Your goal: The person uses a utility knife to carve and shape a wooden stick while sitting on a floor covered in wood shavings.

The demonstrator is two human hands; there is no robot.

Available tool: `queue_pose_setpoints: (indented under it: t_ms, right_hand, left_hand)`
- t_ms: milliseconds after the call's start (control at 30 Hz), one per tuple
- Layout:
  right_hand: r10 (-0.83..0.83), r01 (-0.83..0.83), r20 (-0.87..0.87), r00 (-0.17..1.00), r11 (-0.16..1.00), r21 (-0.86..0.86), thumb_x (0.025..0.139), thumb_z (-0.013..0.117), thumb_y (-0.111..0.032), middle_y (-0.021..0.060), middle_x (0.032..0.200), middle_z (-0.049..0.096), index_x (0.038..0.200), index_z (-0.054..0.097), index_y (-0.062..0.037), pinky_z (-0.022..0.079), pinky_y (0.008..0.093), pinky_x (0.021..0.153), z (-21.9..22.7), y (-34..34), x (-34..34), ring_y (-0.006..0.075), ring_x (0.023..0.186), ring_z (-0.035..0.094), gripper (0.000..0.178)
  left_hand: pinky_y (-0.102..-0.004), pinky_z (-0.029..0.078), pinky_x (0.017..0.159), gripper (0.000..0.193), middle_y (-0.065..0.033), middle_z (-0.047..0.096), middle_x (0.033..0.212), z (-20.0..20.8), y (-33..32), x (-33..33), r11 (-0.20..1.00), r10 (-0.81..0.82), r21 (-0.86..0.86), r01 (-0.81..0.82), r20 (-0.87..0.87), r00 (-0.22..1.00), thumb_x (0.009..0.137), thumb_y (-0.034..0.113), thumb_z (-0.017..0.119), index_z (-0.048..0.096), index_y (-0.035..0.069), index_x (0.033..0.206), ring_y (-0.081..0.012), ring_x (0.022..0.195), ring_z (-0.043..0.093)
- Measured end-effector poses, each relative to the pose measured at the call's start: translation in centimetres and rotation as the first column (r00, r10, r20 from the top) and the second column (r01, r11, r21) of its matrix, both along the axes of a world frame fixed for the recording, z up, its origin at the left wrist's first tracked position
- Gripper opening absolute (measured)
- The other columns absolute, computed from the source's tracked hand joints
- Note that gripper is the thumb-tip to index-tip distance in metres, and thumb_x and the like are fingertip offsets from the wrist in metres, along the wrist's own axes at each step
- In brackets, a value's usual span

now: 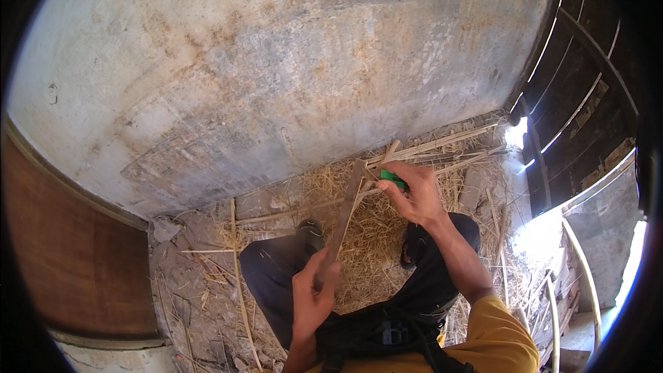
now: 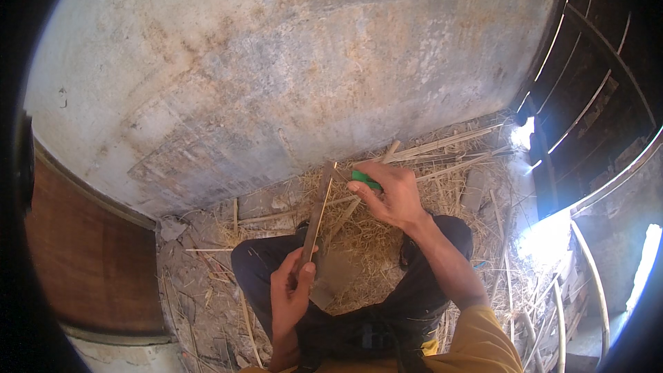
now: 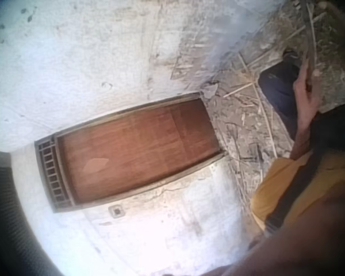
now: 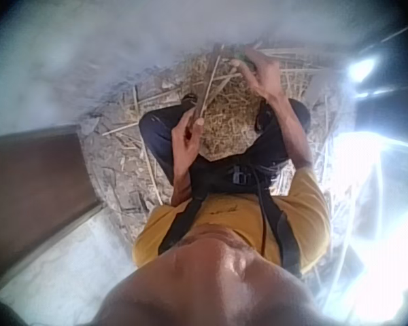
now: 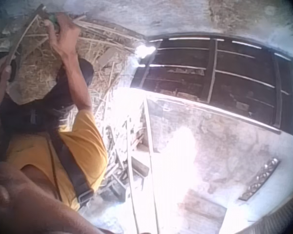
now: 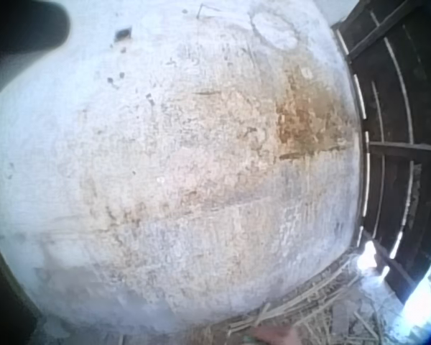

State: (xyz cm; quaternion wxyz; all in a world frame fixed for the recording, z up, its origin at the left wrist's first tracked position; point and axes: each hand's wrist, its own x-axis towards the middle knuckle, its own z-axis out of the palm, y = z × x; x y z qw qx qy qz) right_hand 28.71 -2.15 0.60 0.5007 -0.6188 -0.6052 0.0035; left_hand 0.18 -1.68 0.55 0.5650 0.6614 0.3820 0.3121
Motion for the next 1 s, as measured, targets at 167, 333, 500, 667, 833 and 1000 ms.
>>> queue_pose_setpoints:
  t_ms: [167,333,500,667,833,1000]
  right_hand:
    - [0.007,-0.007,-0.029,1.000,1.000,0.005,0.094,0.082,-0.029,0.0176,0.097,0.079,0.112,0.078,-0.0003,0.062,0.0371,0.073,-0.1,0.0,0.0,0.0313,0.082,0.079,0.034]
    - [-0.035,0.034,0.031,0.999,0.999,0.034,0.093,0.083,-0.029,0.0171,0.099,0.081,0.110,0.079,-0.0009,0.063,0.0378,0.074,0.3,0.0,-0.2,0.0314,0.086,0.080,0.033]
    - [-0.303,0.289,-0.124,0.945,0.950,-0.117,0.101,0.074,-0.034,0.0115,0.081,0.074,0.110,0.079,-0.0037,0.055,0.0342,0.062,1.1,0.8,2.5,0.0198,0.068,0.070,0.032]
    - [-0.372,0.384,-0.191,0.908,0.923,0.031,0.108,0.064,-0.037,0.0039,0.069,0.060,0.110,0.076,-0.0033,0.042,0.0314,0.057,1.3,0.1,5.5,0.0111,0.060,0.050,0.036]
    - [-0.063,0.050,-0.221,0.973,0.997,-0.064,0.107,0.067,-0.032,0.0049,0.072,0.061,0.114,0.071,-0.0023,0.046,0.0338,0.062,0.6,0.6,0.6,0.0142,0.066,0.056,0.031]
    - [0.093,-0.114,-0.218,0.972,0.990,-0.085,0.103,0.072,-0.028,0.0097,0.076,0.060,0.118,0.065,-0.0032,0.048,0.0352,0.065,0.7,0.4,-0.7,0.0178,0.068,0.058,0.030]
  left_hand:
    - [-0.0224,0.029,0.059,0.030,0.0079,0.054,0.080,0.1,-0.2,0.2,0.999,0.018,0.043,-0.017,-0.025,1.000,0.108,0.017,0.064,0.068,0.000,0.132,-0.0011,0.069,0.040]
    - [-0.0235,0.034,0.057,0.030,0.0037,0.059,0.076,-0.3,-0.3,-0.2,0.999,0.015,0.045,-0.015,0.010,1.000,0.106,0.013,0.067,0.068,-0.002,0.132,-0.0017,0.066,0.045]
    - [-0.0241,0.037,0.059,0.029,0.0017,0.060,0.077,0.0,-1.3,-1.5,0.994,-0.064,-0.085,0.066,0.029,0.998,0.105,0.012,0.069,0.069,-0.003,0.129,-0.0026,0.069,0.047]
    - [-0.0206,0.033,0.057,0.033,0.0063,0.057,0.078,-1.7,-1.9,-3.3,0.991,-0.137,-0.002,0.137,0.044,0.990,0.108,0.015,0.064,0.067,-0.001,0.136,-0.0010,0.064,0.044]
    - [-0.0212,0.027,0.054,0.046,0.0064,0.047,0.075,-0.1,-0.3,-2.9,0.972,-0.132,-0.184,0.145,0.079,0.988,0.115,0.033,0.050,0.063,-0.003,0.141,-0.0010,0.061,0.035]
    - [-0.0236,0.028,0.056,0.045,0.0062,0.045,0.071,0.1,-0.3,-2.5,0.953,-0.101,-0.275,0.126,0.103,0.990,0.117,0.029,0.043,0.064,-0.001,0.143,-0.0034,0.061,0.036]
